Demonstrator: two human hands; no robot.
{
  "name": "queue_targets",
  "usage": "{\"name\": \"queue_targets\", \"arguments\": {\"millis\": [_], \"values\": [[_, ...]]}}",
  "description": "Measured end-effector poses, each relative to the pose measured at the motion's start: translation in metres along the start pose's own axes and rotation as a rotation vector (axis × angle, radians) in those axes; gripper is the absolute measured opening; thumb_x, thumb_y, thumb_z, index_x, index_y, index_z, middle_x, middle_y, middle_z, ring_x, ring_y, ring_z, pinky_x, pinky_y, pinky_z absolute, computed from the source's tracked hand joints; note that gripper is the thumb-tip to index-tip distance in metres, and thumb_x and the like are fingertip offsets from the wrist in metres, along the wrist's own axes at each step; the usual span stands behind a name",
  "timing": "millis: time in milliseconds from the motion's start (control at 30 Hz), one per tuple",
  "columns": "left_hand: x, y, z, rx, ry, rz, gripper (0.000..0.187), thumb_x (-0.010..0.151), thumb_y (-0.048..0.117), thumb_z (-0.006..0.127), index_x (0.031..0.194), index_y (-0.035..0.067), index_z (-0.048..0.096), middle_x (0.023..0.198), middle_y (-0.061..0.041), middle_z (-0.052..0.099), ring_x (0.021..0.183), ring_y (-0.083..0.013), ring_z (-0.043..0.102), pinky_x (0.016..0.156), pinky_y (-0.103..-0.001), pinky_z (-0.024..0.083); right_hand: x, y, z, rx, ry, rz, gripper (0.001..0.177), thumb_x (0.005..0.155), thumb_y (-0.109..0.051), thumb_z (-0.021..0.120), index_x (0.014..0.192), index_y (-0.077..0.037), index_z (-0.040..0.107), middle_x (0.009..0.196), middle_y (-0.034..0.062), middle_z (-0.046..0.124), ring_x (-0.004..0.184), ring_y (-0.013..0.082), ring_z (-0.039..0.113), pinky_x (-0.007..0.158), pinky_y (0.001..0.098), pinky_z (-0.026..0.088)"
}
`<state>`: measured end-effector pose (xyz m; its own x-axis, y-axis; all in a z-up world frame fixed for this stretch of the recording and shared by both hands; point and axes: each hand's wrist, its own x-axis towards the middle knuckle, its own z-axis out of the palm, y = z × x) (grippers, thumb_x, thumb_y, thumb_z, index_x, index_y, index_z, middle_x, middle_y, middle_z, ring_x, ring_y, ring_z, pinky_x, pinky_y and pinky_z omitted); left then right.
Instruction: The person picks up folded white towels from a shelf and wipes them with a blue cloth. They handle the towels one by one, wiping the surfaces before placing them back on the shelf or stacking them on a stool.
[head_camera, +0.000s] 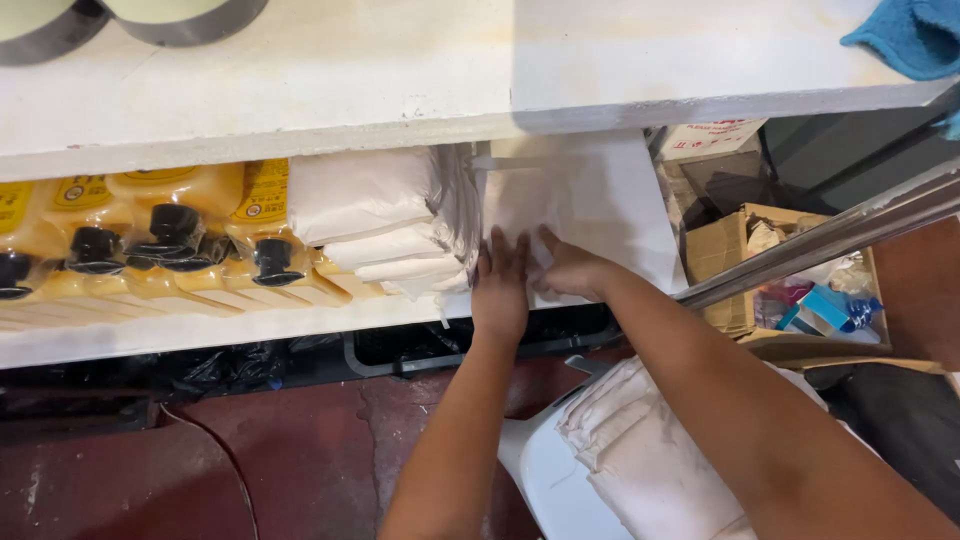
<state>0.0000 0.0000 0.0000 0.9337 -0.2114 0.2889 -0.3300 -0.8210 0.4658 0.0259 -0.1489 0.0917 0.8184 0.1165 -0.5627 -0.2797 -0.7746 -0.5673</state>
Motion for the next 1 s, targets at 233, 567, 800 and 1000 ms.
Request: {"name": "queue_targets", "arguments": {"millis": [233,567,800,1000], "values": [[-0.006,0.011,-0.013,-0.003,-0.025,-0.015,0.072,0.084,0.009,0.06,0.154,0.018,0.044,0.16,-0.023,0.034,0.133,-0.0524,0.043,0.111,-0.05,0.04,-0.022,-0.007,-0.013,0.086,-0.168,0.05,0.116,0.073,-0.009,0.073,0.163,-0.026,0.002,0.162,0.0183,0.032,0.123,0.0313,0.06,0.097,0.0429,0.057],[0.002,0.041,-0.07,-0.017,-0.102,-0.072,0.074,0.083,0.009,0.062,0.154,0.006,0.041,0.158,-0.022,0.034,0.142,-0.0431,0.039,0.114,-0.05,0.038,0.011,0.022,0.011,-0.57,-0.136,0.019,0.079,0.099,-0.03,0.06,0.159,-0.036,0.009,0.173,0.0138,0.002,0.149,0.0487,0.024,0.113,0.054,0.04],[-0.007,0.078,-0.13,0.039,0.094,0.06,0.079,0.088,0.014,0.059,0.161,0.005,0.029,0.17,-0.018,0.014,0.157,-0.0376,0.013,0.123,-0.059,0.015,-0.104,-0.058,-0.002,-0.413,0.367,-0.017,0.092,0.095,-0.034,0.06,0.164,-0.028,0.001,0.17,0.0179,-0.008,0.156,0.0436,0.004,0.117,0.0669,0.019],[-0.03,0.1,-0.175,0.027,0.141,0.123,0.076,0.093,0.022,0.059,0.161,0.005,0.029,0.171,-0.017,0.013,0.159,-0.0372,0.007,0.124,-0.063,0.005,-0.169,-0.088,-0.002,-0.446,0.548,-0.056,0.091,0.093,-0.032,0.064,0.163,-0.018,0.008,0.169,0.0216,-0.002,0.154,0.0455,0.0,0.115,0.0719,0.011]]}}
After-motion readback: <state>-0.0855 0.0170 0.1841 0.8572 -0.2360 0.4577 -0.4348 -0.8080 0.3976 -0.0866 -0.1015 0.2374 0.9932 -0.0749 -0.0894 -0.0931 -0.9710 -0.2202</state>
